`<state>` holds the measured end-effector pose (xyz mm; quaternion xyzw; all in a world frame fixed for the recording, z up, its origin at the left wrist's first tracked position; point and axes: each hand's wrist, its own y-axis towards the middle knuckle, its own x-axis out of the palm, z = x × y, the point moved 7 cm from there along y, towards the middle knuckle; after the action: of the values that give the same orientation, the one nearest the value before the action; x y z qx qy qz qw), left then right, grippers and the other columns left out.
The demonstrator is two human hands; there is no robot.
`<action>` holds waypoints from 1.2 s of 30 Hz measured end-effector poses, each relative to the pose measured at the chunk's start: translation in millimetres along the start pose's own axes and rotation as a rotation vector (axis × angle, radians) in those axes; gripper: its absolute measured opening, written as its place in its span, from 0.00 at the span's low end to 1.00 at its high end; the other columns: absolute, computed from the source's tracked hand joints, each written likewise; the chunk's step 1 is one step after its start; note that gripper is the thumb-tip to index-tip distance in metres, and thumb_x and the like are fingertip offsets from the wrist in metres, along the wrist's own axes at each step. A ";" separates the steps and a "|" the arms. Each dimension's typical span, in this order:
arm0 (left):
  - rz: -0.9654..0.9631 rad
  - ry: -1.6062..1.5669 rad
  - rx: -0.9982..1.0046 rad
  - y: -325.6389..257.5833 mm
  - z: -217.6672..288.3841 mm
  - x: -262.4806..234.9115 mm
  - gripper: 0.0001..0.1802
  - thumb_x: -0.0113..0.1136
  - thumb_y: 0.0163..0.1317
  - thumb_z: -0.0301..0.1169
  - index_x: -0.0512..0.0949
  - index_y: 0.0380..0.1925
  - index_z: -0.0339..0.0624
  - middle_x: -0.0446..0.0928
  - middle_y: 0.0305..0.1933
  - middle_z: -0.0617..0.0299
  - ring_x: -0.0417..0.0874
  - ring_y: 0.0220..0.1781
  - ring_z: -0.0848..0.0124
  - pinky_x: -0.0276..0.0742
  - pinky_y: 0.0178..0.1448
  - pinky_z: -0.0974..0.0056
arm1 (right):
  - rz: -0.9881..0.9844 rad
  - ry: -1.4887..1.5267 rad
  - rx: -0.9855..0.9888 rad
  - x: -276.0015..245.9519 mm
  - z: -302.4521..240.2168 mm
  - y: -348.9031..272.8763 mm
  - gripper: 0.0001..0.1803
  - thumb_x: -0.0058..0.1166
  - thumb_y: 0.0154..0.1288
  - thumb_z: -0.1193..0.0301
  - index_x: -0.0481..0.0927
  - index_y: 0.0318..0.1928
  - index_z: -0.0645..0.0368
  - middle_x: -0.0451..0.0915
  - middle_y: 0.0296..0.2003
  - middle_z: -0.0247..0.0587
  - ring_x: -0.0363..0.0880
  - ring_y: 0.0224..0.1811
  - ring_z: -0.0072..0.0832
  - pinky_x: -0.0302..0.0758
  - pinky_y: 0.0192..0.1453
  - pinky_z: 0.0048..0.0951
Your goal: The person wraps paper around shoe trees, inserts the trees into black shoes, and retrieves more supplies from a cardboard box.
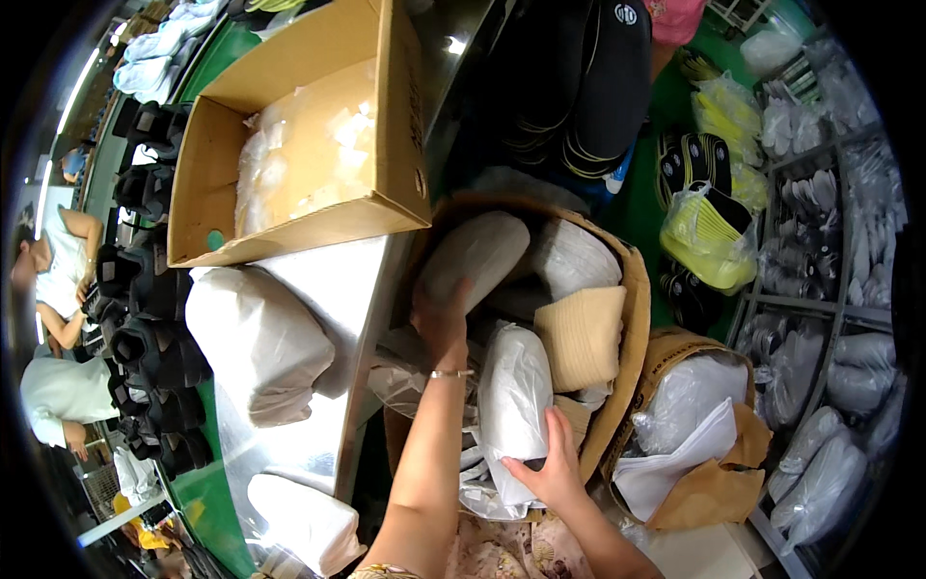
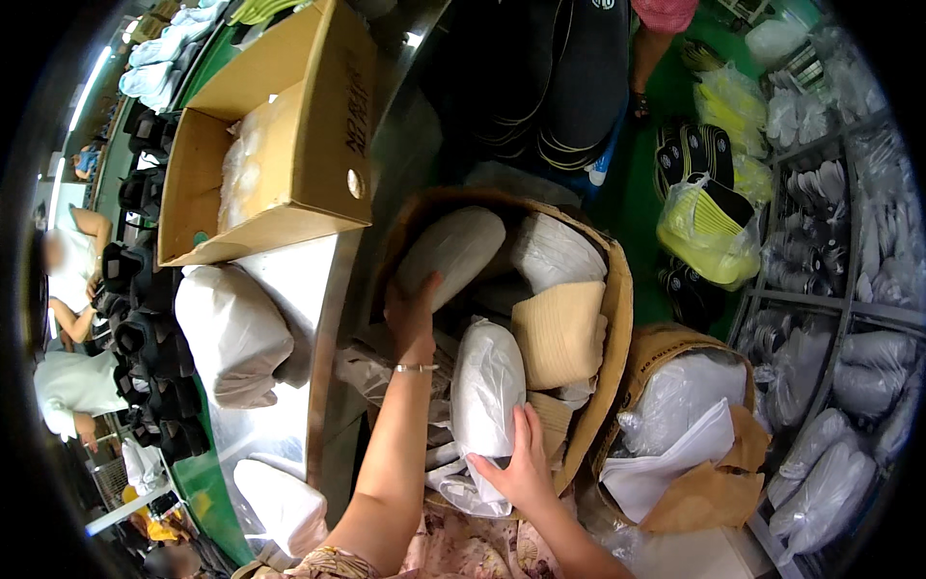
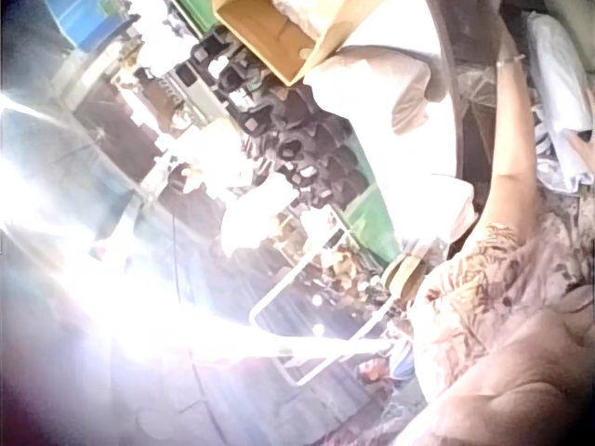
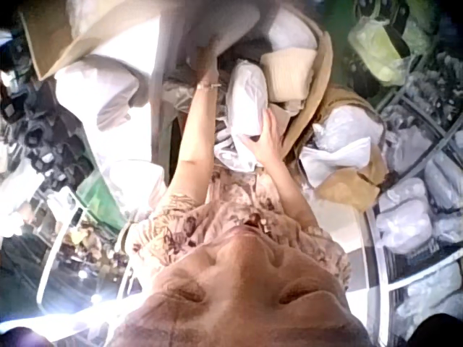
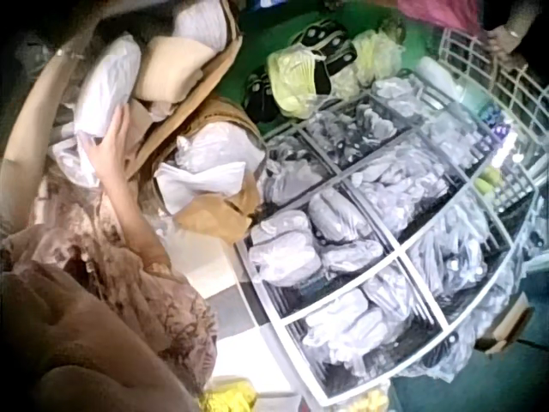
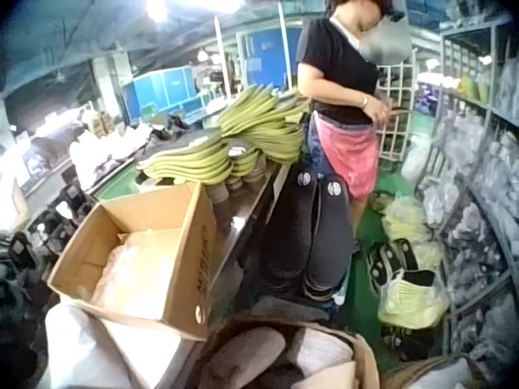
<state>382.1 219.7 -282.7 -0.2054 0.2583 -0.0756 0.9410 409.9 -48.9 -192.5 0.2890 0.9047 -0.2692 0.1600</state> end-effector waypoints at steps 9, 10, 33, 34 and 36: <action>-0.032 -0.433 0.045 -142.1 40.9 -60.4 0.44 0.67 0.51 0.27 0.52 0.64 0.30 0.63 0.60 0.51 0.72 0.51 0.67 0.68 0.57 0.65 | 0.125 0.702 0.135 -54.1 -20.8 30.6 0.49 0.64 0.52 0.56 0.49 0.66 0.62 0.52 0.64 0.57 0.52 0.67 0.43 0.55 0.66 0.44; -0.049 -0.478 0.044 -159.4 39.6 -65.9 0.45 0.67 0.51 0.27 0.51 0.65 0.30 0.63 0.60 0.51 0.71 0.53 0.67 0.68 0.58 0.65 | 0.123 0.822 0.171 -55.9 -35.9 40.9 0.51 0.64 0.52 0.56 0.46 0.66 0.61 0.52 0.64 0.55 0.51 0.68 0.42 0.55 0.66 0.43; -0.409 -0.704 -0.081 -257.3 132.0 -255.9 0.15 0.48 0.68 0.39 0.75 0.30 0.40 0.69 0.28 0.77 0.62 0.30 0.86 0.60 0.34 0.78 | -0.383 0.760 0.016 -45.0 -265.4 -62.6 0.43 0.69 0.45 0.64 0.60 0.58 0.65 0.69 0.51 0.43 0.69 0.52 0.30 0.67 0.57 0.30; -0.343 -0.782 -0.074 -254.3 124.1 -269.1 0.15 0.48 0.68 0.39 0.75 0.30 0.39 0.69 0.28 0.76 0.63 0.30 0.86 0.61 0.34 0.78 | -0.393 0.711 0.004 -31.8 -276.9 -66.6 0.43 0.69 0.45 0.64 0.60 0.58 0.65 0.69 0.51 0.43 0.69 0.52 0.30 0.67 0.57 0.30; -0.229 -0.858 -0.048 -251.3 118.4 -295.1 0.15 0.48 0.68 0.39 0.76 0.33 0.37 0.70 0.28 0.74 0.64 0.30 0.85 0.62 0.35 0.77 | -0.380 0.603 -0.064 -14.0 -290.9 -69.2 0.42 0.69 0.45 0.67 0.60 0.58 0.66 0.69 0.51 0.43 0.68 0.52 0.29 0.66 0.57 0.29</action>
<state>182.0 106.9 51.1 -0.2671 -0.1782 -0.0810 0.9436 339.7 65.9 74.8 0.1769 0.9568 -0.1683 -0.1580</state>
